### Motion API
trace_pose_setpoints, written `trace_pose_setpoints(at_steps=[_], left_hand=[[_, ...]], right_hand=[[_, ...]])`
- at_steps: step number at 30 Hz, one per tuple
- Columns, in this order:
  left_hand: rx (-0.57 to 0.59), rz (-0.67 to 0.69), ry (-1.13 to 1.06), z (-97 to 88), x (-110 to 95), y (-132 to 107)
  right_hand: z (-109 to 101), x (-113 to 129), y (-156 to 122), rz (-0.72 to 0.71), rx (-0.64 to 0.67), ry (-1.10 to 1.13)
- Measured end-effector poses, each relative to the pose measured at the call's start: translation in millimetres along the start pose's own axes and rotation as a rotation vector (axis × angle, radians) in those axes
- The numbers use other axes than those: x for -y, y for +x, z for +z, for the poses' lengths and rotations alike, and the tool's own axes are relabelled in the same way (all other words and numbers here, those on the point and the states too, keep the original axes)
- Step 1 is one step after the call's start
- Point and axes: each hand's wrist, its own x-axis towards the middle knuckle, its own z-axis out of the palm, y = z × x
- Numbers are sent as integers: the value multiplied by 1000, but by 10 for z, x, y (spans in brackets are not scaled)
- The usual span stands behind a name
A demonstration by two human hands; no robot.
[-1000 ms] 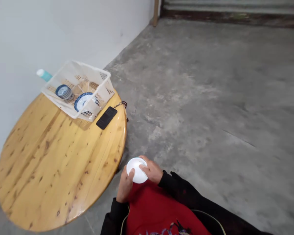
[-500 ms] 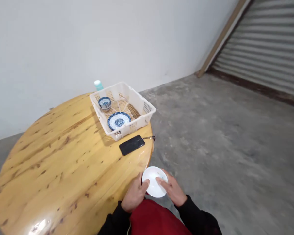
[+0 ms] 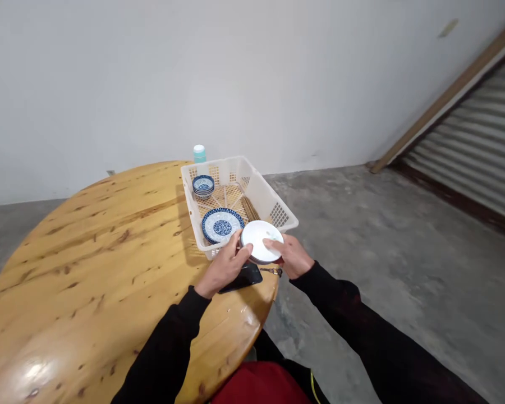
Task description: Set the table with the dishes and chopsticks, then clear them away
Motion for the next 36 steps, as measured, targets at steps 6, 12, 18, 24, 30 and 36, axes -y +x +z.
trace_pose_setpoints(at_steps=[6,12,18,24,30,36], left_hand=[[-76,-172,105,-361,254,728],[-136,-248,371,-587,448,1398],[-206,-292,576,-708,543,1765],[-274,-315,569,-685,807,1872],[-272,-405,571,-704,825,1904],[-254,-428,541,-744,801,1921]], right_hand=[[64,160,1065,46,63,-62],[-9,101,2460,128,-157,-44],[-109,-39,3564,219,-293,-82],[45,-302,4153,231,-281,-125],[214,-525,4509,169,-307,-178],[202,-666,4682,97,-287,-334]])
